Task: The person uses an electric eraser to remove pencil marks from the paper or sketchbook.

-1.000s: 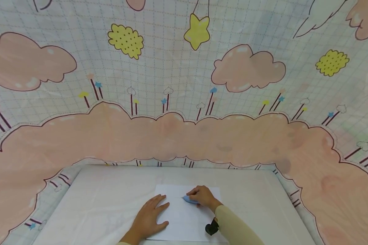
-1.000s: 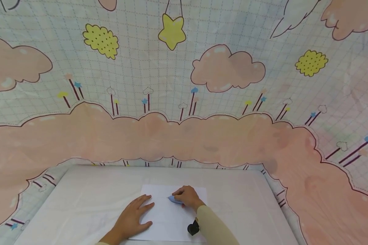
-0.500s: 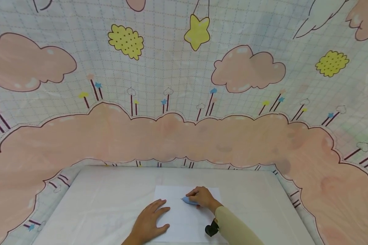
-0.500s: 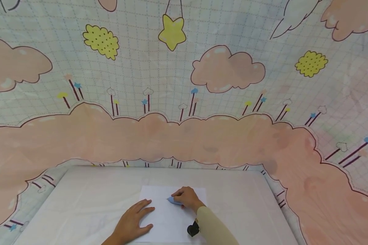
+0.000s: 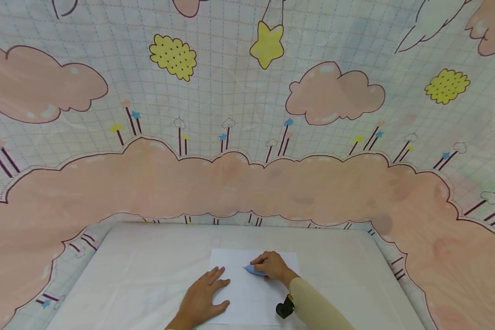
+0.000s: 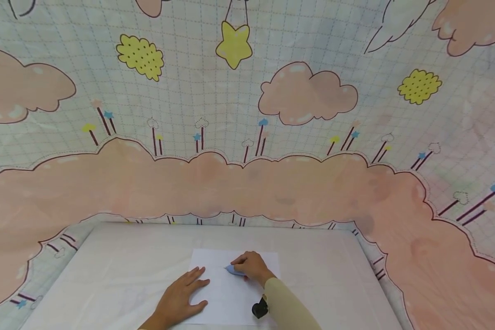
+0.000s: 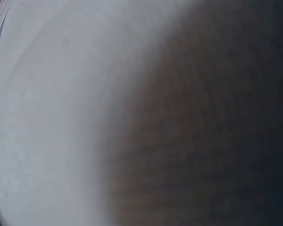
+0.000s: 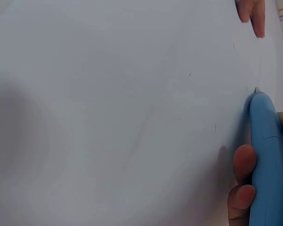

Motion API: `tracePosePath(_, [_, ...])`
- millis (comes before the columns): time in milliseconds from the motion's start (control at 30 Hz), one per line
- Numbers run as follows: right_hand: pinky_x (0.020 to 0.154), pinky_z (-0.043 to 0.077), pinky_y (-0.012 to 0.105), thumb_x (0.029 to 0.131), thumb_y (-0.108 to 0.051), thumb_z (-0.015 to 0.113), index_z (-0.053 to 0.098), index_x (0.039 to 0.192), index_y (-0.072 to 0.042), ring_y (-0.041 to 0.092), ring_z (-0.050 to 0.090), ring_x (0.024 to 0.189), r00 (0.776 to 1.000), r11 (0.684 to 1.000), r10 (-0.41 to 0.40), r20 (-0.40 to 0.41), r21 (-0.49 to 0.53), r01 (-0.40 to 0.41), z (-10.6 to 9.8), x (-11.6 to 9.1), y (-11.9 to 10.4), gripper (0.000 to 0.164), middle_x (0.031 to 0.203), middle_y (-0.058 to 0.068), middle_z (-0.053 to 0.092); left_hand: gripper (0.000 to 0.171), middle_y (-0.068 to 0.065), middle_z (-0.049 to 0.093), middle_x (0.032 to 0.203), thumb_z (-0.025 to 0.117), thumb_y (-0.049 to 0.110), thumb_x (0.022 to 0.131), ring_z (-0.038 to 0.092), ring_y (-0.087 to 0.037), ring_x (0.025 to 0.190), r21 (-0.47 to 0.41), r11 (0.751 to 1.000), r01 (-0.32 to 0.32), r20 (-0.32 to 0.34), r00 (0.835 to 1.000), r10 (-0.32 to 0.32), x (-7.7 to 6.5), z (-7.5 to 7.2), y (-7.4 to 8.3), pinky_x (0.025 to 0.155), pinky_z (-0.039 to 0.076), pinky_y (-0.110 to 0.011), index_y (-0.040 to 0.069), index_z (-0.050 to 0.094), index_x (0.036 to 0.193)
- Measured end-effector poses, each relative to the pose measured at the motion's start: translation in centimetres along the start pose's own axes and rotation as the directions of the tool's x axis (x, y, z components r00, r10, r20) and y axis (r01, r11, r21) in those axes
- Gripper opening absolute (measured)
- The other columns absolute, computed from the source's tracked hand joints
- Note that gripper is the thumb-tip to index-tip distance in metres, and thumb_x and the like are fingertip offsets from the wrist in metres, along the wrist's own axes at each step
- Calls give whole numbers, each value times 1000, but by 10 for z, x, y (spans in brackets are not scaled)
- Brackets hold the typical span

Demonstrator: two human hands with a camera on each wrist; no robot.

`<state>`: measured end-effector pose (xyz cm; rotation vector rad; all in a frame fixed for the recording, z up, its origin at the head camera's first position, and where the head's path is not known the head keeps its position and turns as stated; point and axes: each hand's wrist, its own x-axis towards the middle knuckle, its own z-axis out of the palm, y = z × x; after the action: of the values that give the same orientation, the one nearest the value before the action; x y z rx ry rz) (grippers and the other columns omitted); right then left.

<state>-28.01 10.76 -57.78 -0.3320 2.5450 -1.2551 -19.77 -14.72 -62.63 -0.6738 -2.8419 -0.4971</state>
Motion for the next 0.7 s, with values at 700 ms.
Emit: tracePosePath(700, [48, 48, 21, 83, -10, 72, 78, 99, -7, 17, 49, 77, 1000, 1000, -12, -3, -5, 12, 0, 1, 1, 17, 89, 2, 62, 53, 0, 53, 146, 66, 62, 82, 49, -22, 135, 21, 999, -24, -55, 998, 25, 0, 6, -4, 108, 44, -42, 31, 68, 124])
